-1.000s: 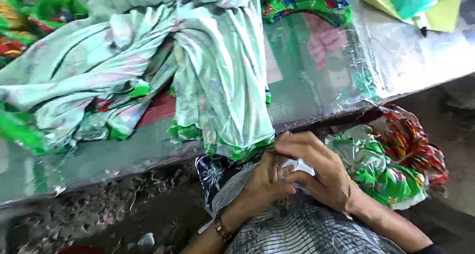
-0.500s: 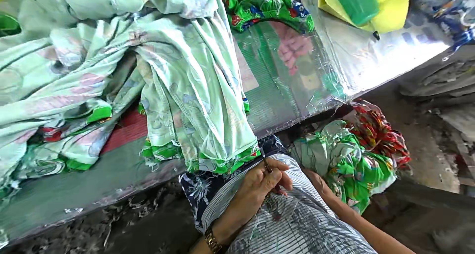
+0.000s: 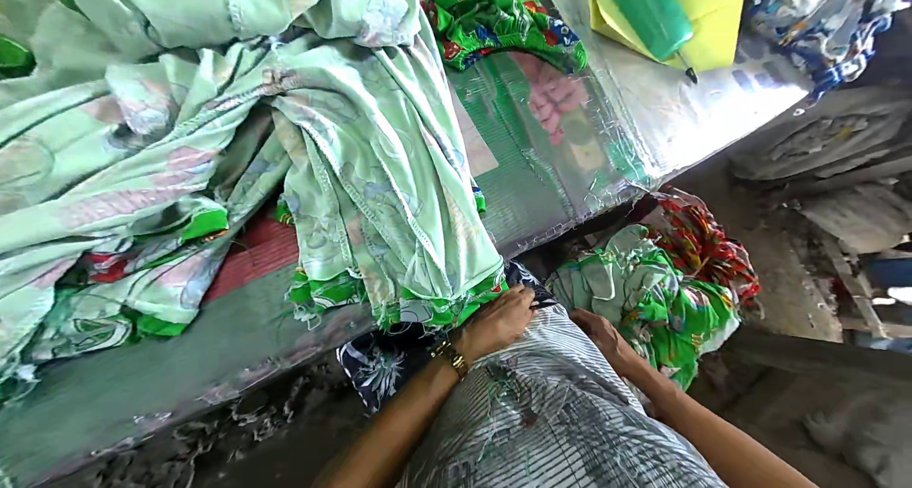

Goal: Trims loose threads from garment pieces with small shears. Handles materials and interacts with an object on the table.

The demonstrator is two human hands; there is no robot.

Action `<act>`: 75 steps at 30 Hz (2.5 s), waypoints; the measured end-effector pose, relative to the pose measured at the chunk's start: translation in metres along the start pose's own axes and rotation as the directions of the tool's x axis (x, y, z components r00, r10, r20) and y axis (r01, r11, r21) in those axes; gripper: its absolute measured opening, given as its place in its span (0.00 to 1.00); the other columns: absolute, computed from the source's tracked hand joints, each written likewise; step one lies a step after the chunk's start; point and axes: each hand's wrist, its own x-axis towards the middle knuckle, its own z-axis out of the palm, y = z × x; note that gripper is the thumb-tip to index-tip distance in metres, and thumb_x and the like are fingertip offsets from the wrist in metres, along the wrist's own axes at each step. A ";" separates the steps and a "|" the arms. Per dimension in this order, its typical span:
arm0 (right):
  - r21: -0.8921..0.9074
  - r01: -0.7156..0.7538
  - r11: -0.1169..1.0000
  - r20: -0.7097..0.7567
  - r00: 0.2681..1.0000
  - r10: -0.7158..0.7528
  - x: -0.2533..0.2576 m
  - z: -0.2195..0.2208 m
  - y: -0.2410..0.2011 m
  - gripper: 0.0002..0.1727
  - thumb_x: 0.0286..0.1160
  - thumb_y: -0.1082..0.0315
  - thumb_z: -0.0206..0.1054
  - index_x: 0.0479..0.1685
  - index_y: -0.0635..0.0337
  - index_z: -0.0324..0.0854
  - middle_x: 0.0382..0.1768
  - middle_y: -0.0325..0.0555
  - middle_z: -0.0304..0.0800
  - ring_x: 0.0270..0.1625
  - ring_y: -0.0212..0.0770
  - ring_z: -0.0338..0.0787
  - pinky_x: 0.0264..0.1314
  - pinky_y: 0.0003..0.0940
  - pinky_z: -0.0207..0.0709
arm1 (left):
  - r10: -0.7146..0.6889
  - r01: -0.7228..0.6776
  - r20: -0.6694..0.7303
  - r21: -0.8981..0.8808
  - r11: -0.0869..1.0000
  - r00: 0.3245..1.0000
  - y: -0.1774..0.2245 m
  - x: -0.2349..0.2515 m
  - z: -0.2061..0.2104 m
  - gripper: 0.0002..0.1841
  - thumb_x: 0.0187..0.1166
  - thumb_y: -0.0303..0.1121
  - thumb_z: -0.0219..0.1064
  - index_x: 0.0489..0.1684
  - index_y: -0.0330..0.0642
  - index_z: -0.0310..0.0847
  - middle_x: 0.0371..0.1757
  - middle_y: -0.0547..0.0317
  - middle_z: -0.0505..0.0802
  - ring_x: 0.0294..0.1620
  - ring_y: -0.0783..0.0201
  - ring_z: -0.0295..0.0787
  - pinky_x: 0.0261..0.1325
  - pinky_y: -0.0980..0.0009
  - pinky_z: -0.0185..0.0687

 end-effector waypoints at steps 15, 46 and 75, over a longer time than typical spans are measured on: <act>0.477 -0.198 0.856 0.145 0.979 0.146 0.010 -0.008 -0.010 0.12 0.87 0.64 0.54 0.42 0.53 0.84 0.24 0.28 0.84 0.25 0.24 0.80 0.30 0.25 0.78 | 0.311 -0.268 -0.004 -0.516 0.814 0.950 0.042 -0.021 -0.026 0.11 0.85 0.34 0.64 0.43 0.33 0.81 0.28 0.60 0.80 0.28 0.70 0.74 0.35 0.72 0.72; -0.561 -0.196 0.804 -0.038 0.977 0.212 0.039 0.007 -0.024 0.18 0.79 0.61 0.60 0.62 0.55 0.87 0.55 0.58 0.92 0.59 0.62 0.91 0.58 0.67 0.80 | 0.480 -0.149 0.021 -0.938 0.312 0.877 0.057 -0.049 -0.028 0.04 0.86 0.29 0.60 0.40 0.44 0.77 0.21 0.72 0.78 0.18 0.79 0.72 0.22 0.84 0.67; 0.349 0.433 0.831 -0.372 0.878 -0.301 -0.094 -0.169 -0.055 0.14 0.75 0.42 0.69 0.36 0.38 0.92 0.25 0.17 0.87 0.20 0.12 0.75 0.19 0.10 0.66 | 0.346 -0.126 0.031 -0.897 0.424 0.938 0.042 -0.034 -0.017 0.04 0.85 0.31 0.62 0.40 0.46 0.79 0.24 0.73 0.82 0.24 0.79 0.77 0.31 0.82 0.74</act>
